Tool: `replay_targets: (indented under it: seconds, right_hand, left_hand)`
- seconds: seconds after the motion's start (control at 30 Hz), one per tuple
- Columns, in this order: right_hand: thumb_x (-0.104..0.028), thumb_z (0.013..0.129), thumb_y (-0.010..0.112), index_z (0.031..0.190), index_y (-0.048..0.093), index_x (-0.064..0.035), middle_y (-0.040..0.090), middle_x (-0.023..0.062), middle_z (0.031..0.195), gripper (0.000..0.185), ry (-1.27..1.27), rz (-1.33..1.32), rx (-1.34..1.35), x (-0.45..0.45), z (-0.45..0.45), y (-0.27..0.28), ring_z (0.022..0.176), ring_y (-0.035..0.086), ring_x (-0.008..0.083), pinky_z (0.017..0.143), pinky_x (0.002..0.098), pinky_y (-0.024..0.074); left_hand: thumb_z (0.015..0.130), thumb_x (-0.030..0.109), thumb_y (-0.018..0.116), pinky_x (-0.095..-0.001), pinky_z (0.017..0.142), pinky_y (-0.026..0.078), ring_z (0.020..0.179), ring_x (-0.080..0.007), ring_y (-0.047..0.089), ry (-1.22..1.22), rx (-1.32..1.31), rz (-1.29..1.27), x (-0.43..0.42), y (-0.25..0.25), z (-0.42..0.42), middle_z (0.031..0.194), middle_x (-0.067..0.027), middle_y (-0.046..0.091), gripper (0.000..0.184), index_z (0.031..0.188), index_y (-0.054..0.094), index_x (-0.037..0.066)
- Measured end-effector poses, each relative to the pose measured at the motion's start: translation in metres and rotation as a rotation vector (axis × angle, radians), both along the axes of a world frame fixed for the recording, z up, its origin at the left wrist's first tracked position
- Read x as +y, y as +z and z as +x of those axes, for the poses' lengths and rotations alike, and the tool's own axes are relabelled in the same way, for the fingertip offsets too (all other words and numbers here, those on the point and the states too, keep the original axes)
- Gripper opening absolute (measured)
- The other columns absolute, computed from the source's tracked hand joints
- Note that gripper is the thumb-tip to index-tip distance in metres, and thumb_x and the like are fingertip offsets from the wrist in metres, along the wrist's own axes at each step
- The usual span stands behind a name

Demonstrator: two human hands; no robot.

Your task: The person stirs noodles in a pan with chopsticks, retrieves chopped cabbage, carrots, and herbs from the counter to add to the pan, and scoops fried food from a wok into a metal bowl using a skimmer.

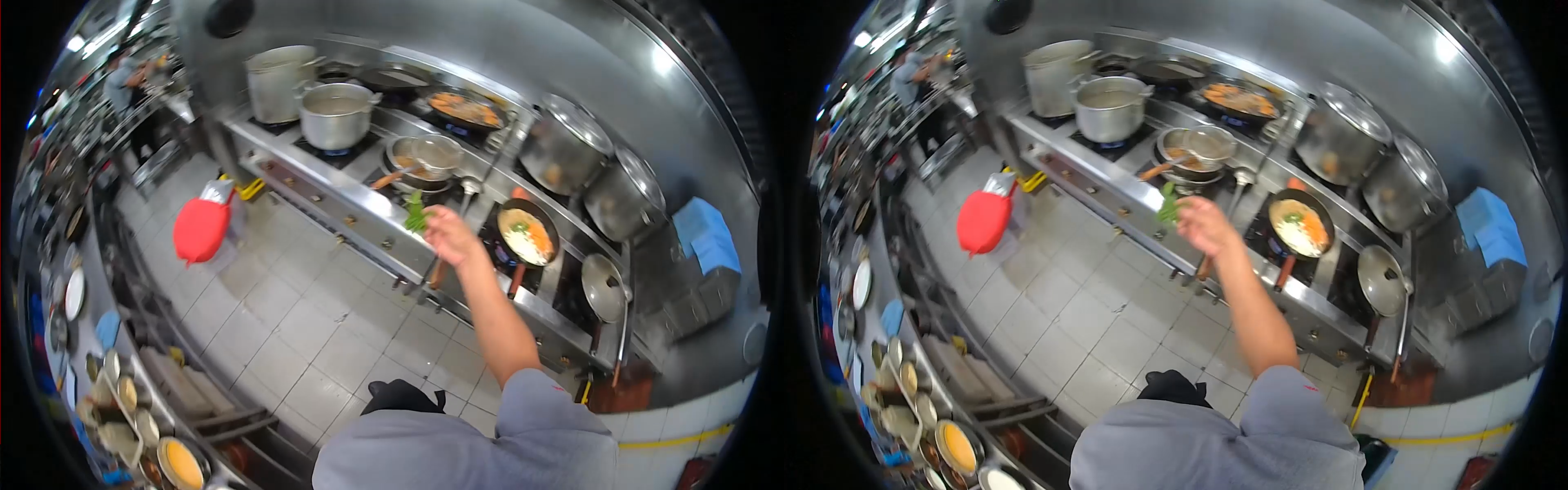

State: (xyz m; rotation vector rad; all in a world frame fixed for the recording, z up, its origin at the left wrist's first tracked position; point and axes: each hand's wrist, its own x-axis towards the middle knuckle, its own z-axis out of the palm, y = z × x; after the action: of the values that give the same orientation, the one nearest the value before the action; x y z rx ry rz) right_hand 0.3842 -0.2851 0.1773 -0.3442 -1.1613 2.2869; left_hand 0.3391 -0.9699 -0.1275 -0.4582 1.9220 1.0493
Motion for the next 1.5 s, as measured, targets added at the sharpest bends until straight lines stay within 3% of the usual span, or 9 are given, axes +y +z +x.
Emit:
replay_targets:
  seconds: [0.33,0.57,0.7,0.83,0.93,1.0,1.07,1.2,1.5]
  right_hand:
    - [-0.001,0.083,0.058,0.092,0.06,-0.0028,0.063,0.0062,0.079,0.009,-0.877,0.296,-0.785,0.256,0.26,-0.092,0.057,0.058,0.0143,0.053,0.0274,0.0523]
    - [0.002,0.08,0.049,0.093,0.063,-0.0004,0.063,0.0122,0.079,0.019,-0.891,0.366,-1.133,0.282,0.279,-0.13,0.051,0.057,0.0173,0.048,0.0308,0.0488]
    - [-0.009,0.077,0.057,0.085,0.067,-0.0045,0.065,0.0181,0.085,0.014,-1.01,1.057,-1.635,0.293,0.284,-0.147,0.065,0.063,0.0276,0.061,0.0405,0.0501]
    - [-0.015,0.081,0.054,0.087,0.068,-0.0042,0.065,0.0203,0.09,0.019,-0.496,1.455,-1.783,0.313,0.288,-0.186,0.087,0.063,0.0346,0.076,0.0435,0.0491]
    - [-0.019,0.084,0.054,0.089,0.069,-0.0067,0.068,0.0154,0.086,0.02,-0.428,1.42,-2.038,0.334,0.288,-0.182,0.081,0.066,0.0311,0.07,0.0424,0.0524]
    - [-0.026,0.088,0.052,0.086,0.069,-0.0089,0.068,0.0122,0.081,0.024,-0.47,1.681,-2.091,0.278,0.242,-0.1,0.073,0.066,0.0279,0.06,0.0399,0.0523]
    - [-0.022,0.084,0.057,0.087,0.066,-0.0086,0.066,0.0081,0.076,0.017,-0.661,1.735,-1.457,0.268,0.241,-0.064,0.061,0.062,0.0182,0.049,0.0357,0.0471]
    - [-0.025,0.086,0.056,0.101,0.062,-0.0117,0.064,0.0053,0.077,0.02,-0.769,1.156,-1.141,0.287,0.192,-0.041,0.058,0.057,0.0136,0.047,0.0297,0.044]
    - [-0.027,0.092,0.054,0.128,0.05,-0.0109,0.056,-0.0008,0.08,0.04,-0.133,0.633,-0.72,0.065,-0.076,-0.054,0.054,0.044,0.0029,0.044,0.0148,0.0349]
  left_hand:
    - [0.085,0.022,0.058,-0.037,0.069,0.048,0.081,-0.0278,0.057,-0.173,0.047,-0.082,0.086,0.028,-0.022,0.1,-0.0148,0.06,0.029,0.11,0.06,0.008]
    - [0.085,0.021,0.056,-0.0393,0.072,0.048,0.085,-0.0316,0.057,-0.191,0.06,-0.164,0.073,0.041,-0.017,0.104,-0.0178,0.059,0.031,0.112,0.06,0.008]
    - [0.085,0.021,0.056,-0.0407,0.074,0.049,0.087,-0.0338,0.058,-0.202,0.114,-0.186,0.035,0.045,-0.012,0.107,-0.0196,0.059,0.032,0.114,0.059,0.008]
    - [0.085,0.021,0.055,-0.042,0.076,0.049,0.089,-0.0359,0.058,-1.049,1.053,-0.059,-0.062,0.027,-0.026,0.109,-0.0213,0.059,0.033,0.115,0.059,0.008]
    - [0.087,0.012,0.061,-0.0228,0.06,0.044,0.069,-0.0074,0.052,0.136,0.533,0.078,0.034,0.097,-0.024,0.078,0.0001,0.059,0.015,0.1,0.063,0.004]
    - [0.086,0.015,0.063,-0.0212,0.058,0.042,0.067,-0.007,0.052,0.289,0.529,0.137,0.049,0.129,-0.046,0.079,-0.0012,0.06,0.022,0.105,0.061,0.002]
    - [0.089,0.015,0.061,-0.0205,0.054,0.041,0.065,-0.0073,0.051,0.449,0.619,0.289,0.055,0.171,-0.068,0.079,-0.0012,0.06,0.022,0.106,0.061,0.002]
    - [0.09,0.012,0.058,-0.02,0.063,0.043,0.071,-0.0073,0.052,0.69,0.925,0.203,0.019,0.232,-0.121,0.086,-0.0017,0.061,0.023,0.11,0.058,0.0]
    - [0.083,0.021,0.068,-0.03,0.084,0.047,0.094,-0.0191,0.058,0.916,1.385,0.117,-0.162,0.233,-0.316,0.118,-0.0148,0.055,0.054,0.125,0.045,-0.004]
